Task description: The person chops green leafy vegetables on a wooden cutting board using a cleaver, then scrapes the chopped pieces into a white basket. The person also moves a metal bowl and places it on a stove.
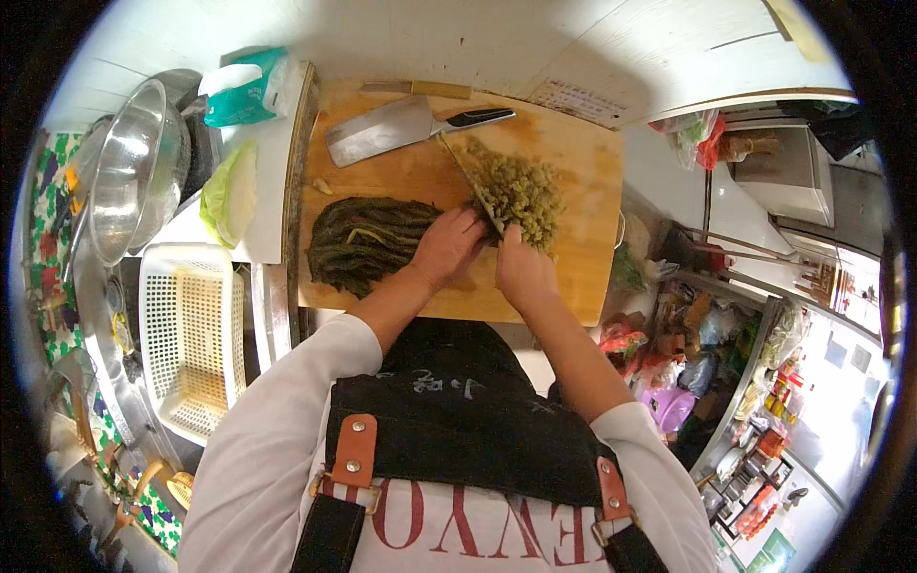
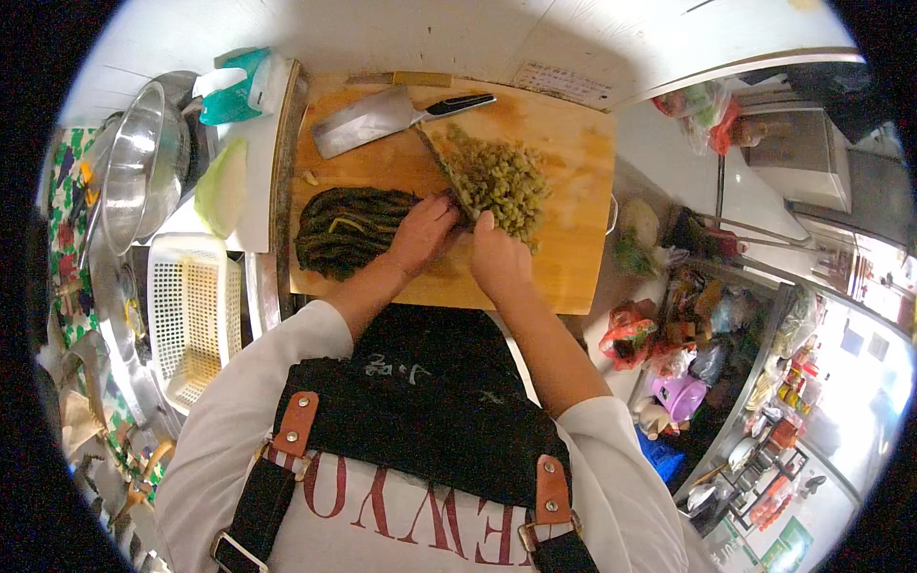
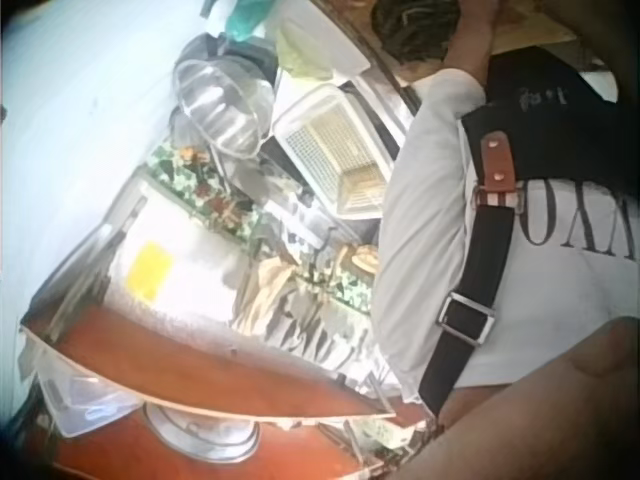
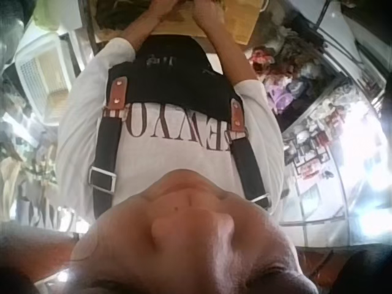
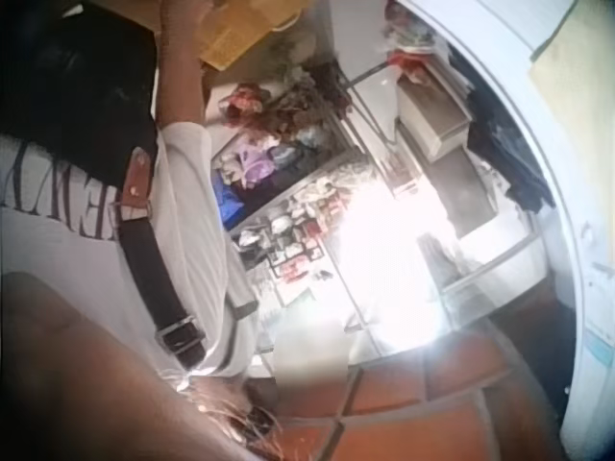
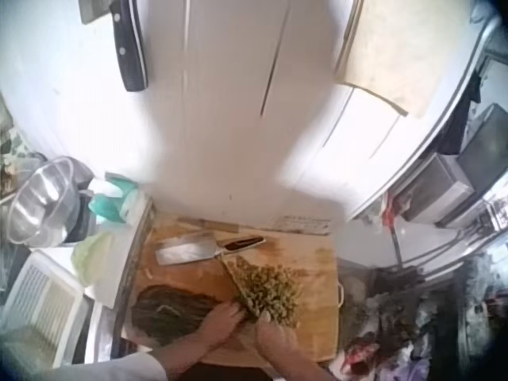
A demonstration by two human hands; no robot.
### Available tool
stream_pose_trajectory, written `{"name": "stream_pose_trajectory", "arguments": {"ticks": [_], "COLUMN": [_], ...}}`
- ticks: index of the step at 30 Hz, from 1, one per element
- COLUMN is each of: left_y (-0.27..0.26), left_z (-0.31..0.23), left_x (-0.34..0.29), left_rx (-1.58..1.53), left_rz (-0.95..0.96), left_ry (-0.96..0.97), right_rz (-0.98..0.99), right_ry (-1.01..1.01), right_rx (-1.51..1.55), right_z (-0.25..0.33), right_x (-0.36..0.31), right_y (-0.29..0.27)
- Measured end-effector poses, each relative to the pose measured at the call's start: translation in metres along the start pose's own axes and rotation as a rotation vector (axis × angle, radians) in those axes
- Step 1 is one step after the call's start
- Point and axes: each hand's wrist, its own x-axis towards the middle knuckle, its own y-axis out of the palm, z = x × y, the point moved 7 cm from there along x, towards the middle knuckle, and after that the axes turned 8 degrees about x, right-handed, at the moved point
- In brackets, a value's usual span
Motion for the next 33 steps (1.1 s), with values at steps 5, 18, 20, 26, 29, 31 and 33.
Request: {"name": "stream_pose_trajectory", "arguments": {"ticks": [5,18,20,26,29,31,33], "left_y": [-0.010,-0.013,-0.004,-0.003,-0.006,-0.003,-0.003], "left_z": [-0.009,-0.011,-0.007,-0.009,-0.006,-0.005,-0.005], "left_x": [-0.017,-0.021,-0.021,-0.015,-0.024,-0.026,-0.026], "left_rx": [0.133,0.109,0.056,0.027,0.096,0.091,0.068], "left_rz": [-0.082,-0.062,0.024,0.093,0.000,0.028,0.067], "left_ry": [0.013,-0.018,-0.058,-0.061,-0.026,-0.041,-0.064], "right_rz": [0.103,0.060,0.060,-0.041,0.094,0.145,0.155], "right_ry": [0.019,0.001,-0.003,-0.064,0.001,0.039,0.078], "right_rx": [-0.042,-0.022,-0.033,0.022,-0.023,-0.048,-0.025], "right_z": [0.007,0.010,-0.001,0.016,0.020,0.018,0.012], "right_x": [-0.055,-0.052,-0.064,-0.007,-0.030,-0.060,-0.062], "right_y": [-0.028,-0.023,-0.012,0.007,-0.015,-0.024,-0.017]}}
